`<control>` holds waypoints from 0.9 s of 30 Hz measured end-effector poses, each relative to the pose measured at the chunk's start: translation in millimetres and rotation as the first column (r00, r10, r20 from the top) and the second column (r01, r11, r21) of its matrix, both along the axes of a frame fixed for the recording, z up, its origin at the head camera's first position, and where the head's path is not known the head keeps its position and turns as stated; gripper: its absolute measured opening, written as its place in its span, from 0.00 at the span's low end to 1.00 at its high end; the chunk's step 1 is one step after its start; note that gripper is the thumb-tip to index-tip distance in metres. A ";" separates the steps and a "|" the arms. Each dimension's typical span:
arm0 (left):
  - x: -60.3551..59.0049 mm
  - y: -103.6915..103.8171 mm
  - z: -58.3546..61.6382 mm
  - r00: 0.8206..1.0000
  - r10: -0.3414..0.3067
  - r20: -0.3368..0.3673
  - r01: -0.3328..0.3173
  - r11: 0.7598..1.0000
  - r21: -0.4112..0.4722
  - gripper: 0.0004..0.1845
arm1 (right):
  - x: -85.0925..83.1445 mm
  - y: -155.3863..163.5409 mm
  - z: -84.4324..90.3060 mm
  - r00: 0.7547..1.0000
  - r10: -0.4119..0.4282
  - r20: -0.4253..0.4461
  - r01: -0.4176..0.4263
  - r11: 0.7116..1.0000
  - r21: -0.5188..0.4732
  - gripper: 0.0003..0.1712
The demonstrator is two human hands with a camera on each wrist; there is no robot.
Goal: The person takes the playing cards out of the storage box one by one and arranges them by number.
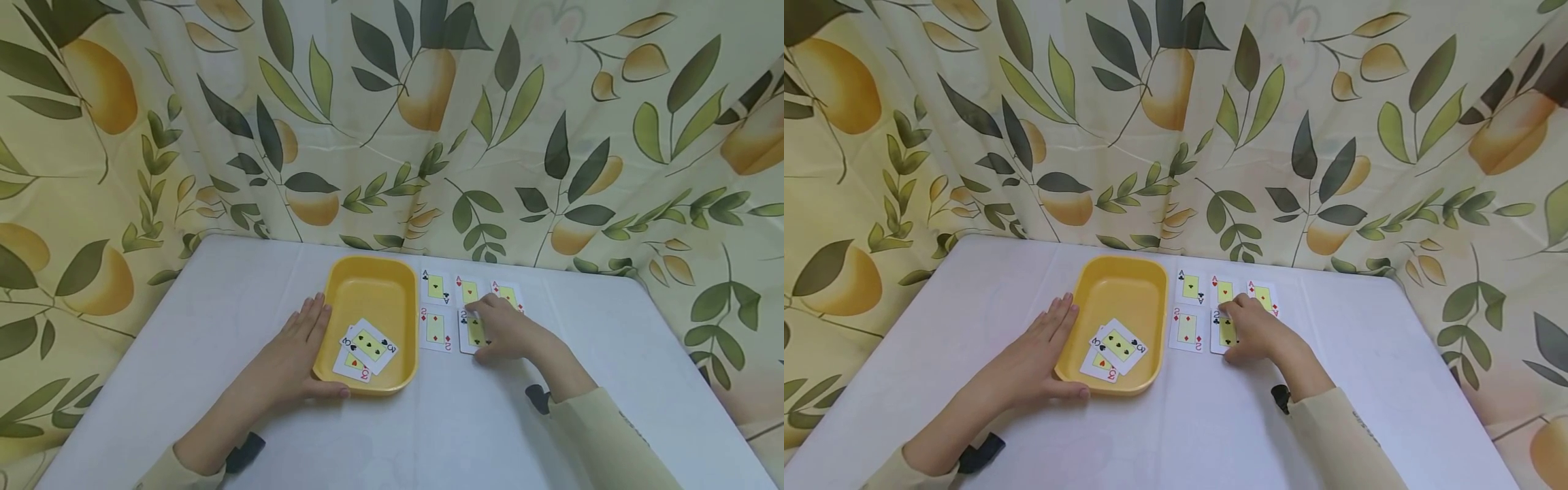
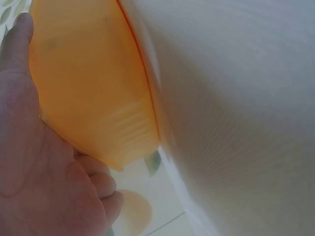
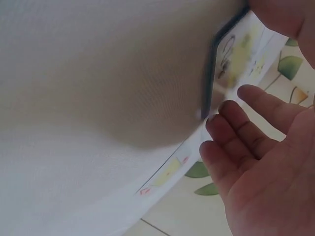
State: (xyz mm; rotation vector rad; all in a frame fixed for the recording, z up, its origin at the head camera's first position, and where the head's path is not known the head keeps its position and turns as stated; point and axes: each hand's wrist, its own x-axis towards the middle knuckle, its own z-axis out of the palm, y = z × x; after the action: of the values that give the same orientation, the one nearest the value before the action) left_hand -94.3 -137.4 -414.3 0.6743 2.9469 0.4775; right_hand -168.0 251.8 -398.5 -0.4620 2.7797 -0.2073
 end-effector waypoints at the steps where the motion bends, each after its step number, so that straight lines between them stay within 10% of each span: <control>1: 0.0 0.0 0.2 1.000 0.000 0.003 0.000 1.000 -0.001 0.75 | 0.0 -0.5 0.0 1.000 0.001 0.000 -0.001 1.000 0.000 0.50; 27: -0.7 -1.2 -1.4 1.000 -0.010 -0.011 0.010 1.000 0.002 0.76 | 12.0 -84.7 56.2 0.970 0.223 -0.096 -0.235 0.962 -0.142 0.50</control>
State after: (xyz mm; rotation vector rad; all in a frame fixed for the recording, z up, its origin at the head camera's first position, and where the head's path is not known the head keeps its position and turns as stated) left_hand -95.0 -138.6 -415.8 0.6940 2.9520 0.4773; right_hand -156.0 167.1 -342.3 -0.8421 2.7670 -0.3560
